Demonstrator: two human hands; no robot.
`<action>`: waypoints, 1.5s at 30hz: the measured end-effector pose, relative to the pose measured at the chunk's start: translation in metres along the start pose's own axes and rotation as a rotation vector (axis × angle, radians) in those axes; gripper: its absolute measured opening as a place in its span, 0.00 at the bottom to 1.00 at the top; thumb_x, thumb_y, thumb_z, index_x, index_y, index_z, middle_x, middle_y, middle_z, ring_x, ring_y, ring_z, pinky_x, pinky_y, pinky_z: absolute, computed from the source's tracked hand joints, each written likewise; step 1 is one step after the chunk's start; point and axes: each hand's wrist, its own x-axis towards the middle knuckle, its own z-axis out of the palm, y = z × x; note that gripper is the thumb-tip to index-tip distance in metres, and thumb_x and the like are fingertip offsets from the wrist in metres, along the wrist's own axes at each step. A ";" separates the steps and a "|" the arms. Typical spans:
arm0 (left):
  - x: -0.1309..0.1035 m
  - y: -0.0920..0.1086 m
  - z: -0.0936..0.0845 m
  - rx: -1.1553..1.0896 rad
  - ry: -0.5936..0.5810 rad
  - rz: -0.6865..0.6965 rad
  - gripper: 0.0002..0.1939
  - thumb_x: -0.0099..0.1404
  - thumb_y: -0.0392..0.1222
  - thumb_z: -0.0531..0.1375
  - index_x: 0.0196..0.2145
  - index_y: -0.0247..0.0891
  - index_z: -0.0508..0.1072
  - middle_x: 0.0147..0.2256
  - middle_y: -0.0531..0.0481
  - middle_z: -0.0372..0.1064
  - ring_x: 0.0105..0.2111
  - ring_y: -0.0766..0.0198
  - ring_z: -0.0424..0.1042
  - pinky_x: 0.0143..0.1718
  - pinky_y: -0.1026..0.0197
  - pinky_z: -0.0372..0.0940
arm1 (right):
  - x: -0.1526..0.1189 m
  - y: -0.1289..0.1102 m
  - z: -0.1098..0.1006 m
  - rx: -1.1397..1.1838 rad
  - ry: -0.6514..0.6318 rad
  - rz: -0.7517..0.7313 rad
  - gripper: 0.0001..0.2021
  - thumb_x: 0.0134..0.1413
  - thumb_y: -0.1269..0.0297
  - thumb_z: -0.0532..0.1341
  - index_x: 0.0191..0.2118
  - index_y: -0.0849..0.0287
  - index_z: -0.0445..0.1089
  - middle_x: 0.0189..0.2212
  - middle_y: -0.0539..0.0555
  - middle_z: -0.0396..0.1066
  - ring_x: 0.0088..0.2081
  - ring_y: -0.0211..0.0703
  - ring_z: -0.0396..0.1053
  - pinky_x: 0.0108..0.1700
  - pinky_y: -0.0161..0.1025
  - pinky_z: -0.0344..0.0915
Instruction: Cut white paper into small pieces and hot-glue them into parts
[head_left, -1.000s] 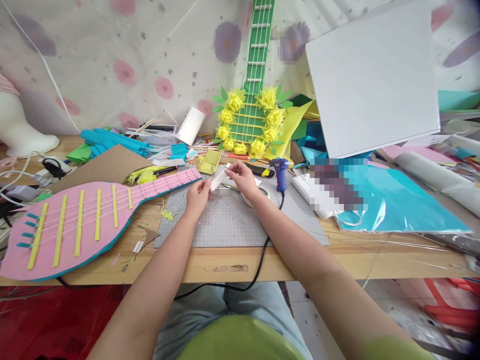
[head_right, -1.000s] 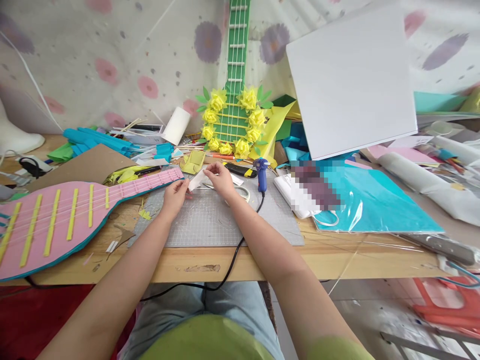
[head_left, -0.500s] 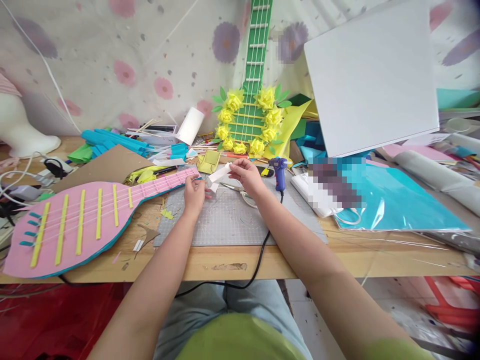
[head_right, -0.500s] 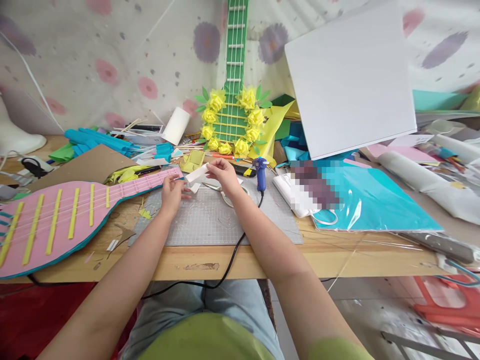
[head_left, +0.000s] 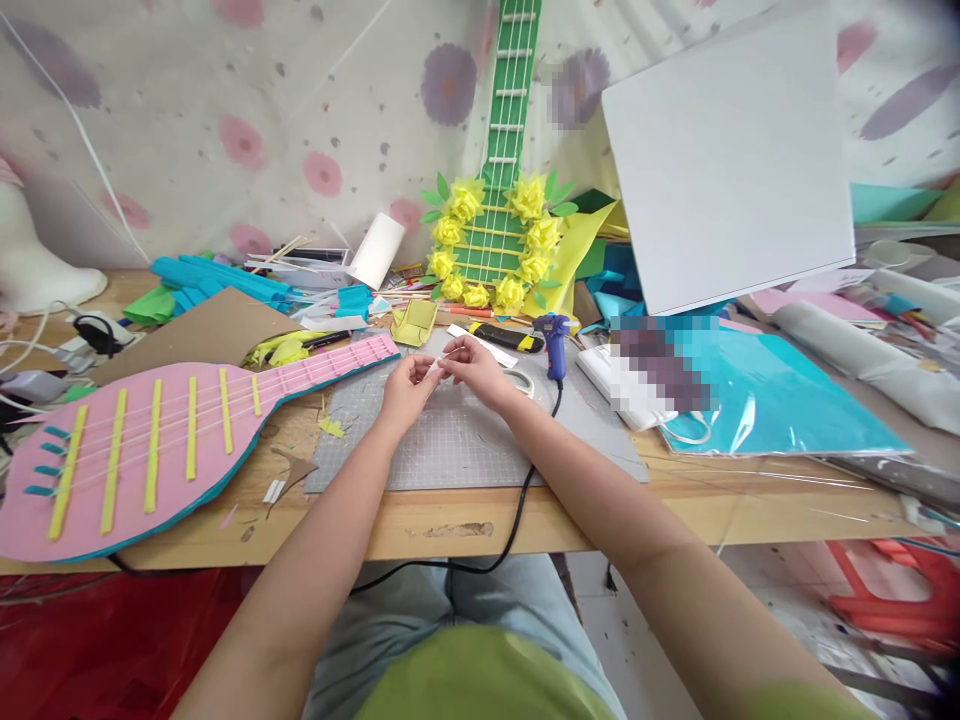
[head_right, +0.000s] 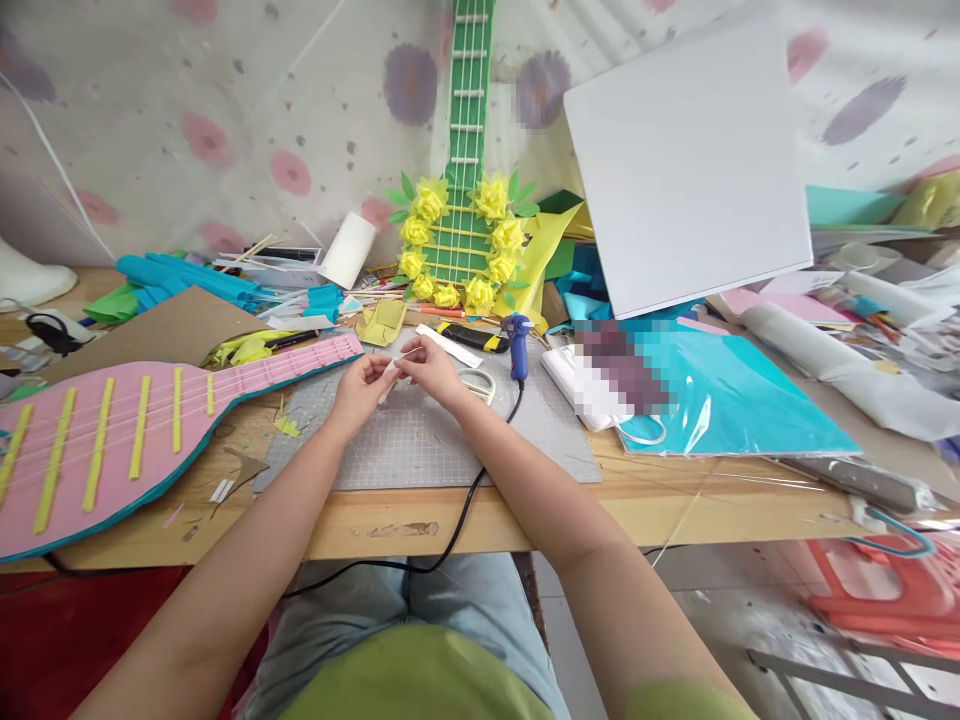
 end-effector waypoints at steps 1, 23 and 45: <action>0.000 0.000 -0.001 -0.018 0.014 -0.032 0.14 0.46 0.42 0.63 0.31 0.35 0.67 0.25 0.52 0.66 0.24 0.70 0.65 0.28 0.65 0.61 | 0.003 -0.001 -0.003 -0.079 0.028 -0.012 0.10 0.43 0.63 0.59 0.33 0.58 0.57 0.22 0.47 0.65 0.26 0.36 0.67 0.26 0.32 0.62; 0.005 0.014 -0.019 -0.381 0.129 -0.365 0.06 0.51 0.36 0.59 0.28 0.33 0.65 0.26 0.48 0.69 0.26 0.67 0.71 0.27 0.64 0.67 | 0.043 -0.032 -0.018 -1.289 -0.115 0.037 0.08 0.35 0.74 0.61 0.29 0.60 0.68 0.29 0.58 0.72 0.33 0.47 0.70 0.31 0.38 0.62; -0.003 -0.004 0.007 0.281 -0.006 0.191 0.11 0.55 0.42 0.57 0.37 0.39 0.72 0.37 0.46 0.70 0.37 0.61 0.69 0.37 0.59 0.64 | -0.019 0.022 0.006 -0.142 0.149 -0.125 0.10 0.39 0.65 0.59 0.30 0.57 0.57 0.24 0.46 0.64 0.26 0.34 0.64 0.30 0.35 0.62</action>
